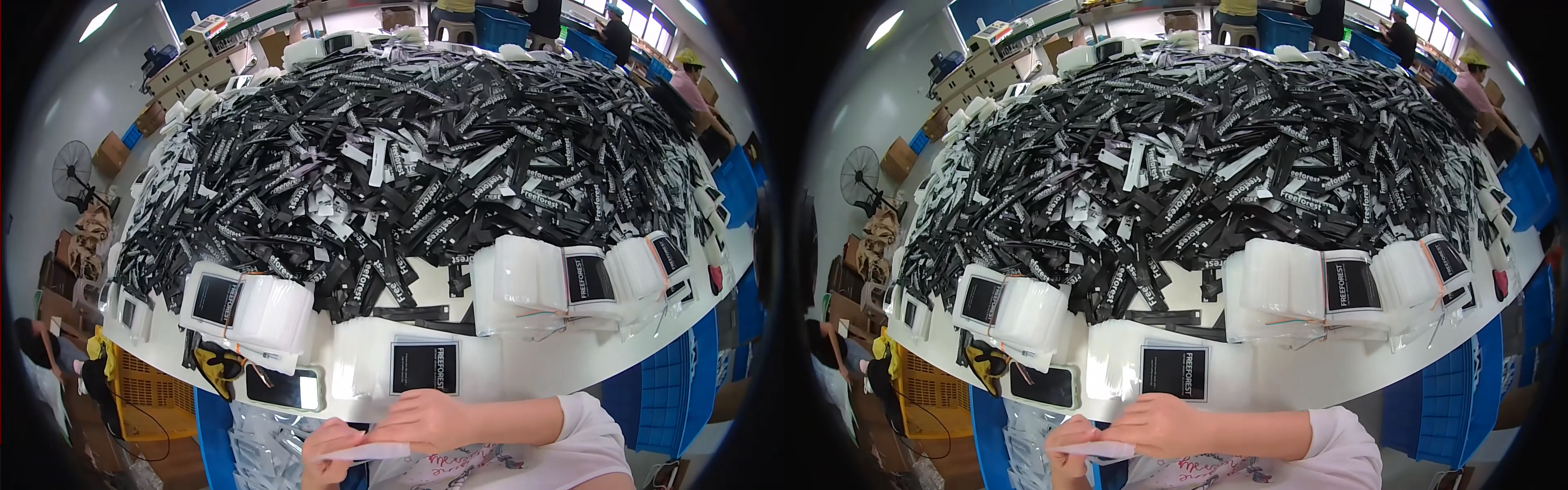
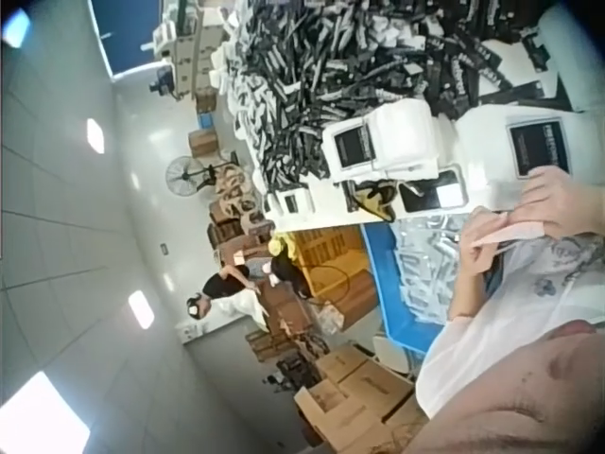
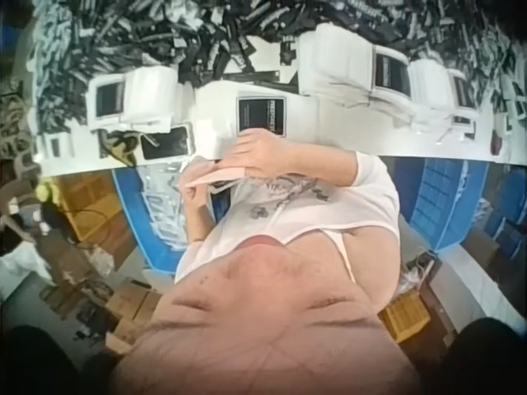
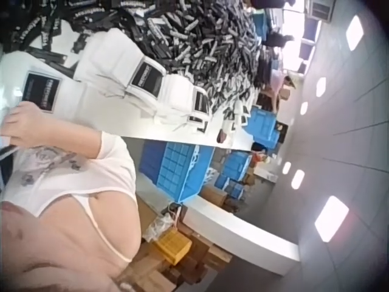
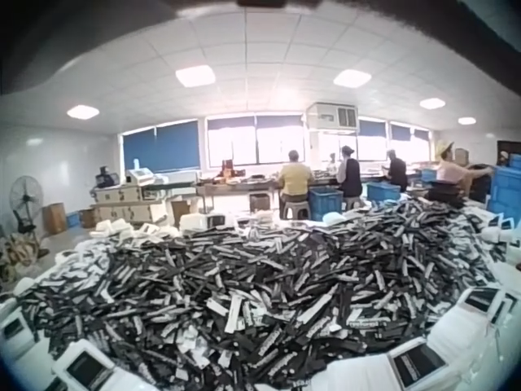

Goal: Packaging food sachets into clear plastic bags at a circular sorting station.

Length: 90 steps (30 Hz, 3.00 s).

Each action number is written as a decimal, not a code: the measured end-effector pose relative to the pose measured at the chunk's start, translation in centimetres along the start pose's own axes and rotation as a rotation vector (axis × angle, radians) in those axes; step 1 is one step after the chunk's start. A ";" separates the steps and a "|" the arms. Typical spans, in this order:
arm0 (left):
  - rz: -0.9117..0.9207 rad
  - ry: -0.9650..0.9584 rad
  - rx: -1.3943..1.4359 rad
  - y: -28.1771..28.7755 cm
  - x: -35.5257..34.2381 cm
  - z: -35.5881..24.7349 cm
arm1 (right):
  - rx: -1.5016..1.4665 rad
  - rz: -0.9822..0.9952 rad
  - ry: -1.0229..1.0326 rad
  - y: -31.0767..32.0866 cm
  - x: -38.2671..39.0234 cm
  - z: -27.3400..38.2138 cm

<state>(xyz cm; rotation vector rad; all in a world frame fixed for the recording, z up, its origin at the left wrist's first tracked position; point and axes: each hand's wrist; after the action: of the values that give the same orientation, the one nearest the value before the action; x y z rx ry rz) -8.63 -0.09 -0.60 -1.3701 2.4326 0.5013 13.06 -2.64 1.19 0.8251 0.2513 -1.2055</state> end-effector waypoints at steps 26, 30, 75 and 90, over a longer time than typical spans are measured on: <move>0.399 -0.061 -0.634 -6.5 -6.1 3.5 | 0.917 0.396 -0.683 21.2 -5.2 -16.7; 0.571 -0.052 -0.736 -6.6 -4.8 6.0 | 1.205 0.483 -0.583 21.7 -5.1 -15.1; 0.373 -0.313 -0.579 -12.6 -6.3 0.9 | 0.107 -0.583 -0.808 2.5 9.1 3.0; 0.328 0.018 -0.379 -9.7 -7.6 0.2 | -0.292 -0.277 -0.731 5.4 6.0 1.5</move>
<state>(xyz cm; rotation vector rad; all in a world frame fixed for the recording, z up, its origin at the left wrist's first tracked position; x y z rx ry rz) 3.54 1.09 0.97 -1.1006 2.6870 1.0800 19.79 -7.42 1.06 0.0638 -0.0643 -1.6037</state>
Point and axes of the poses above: each hand's wrist, its own x-axis away from the middle knuckle, its own y-axis out of the back of the hand, z = x × y, and after that the axes turned 3 degrees about -z, right-handed
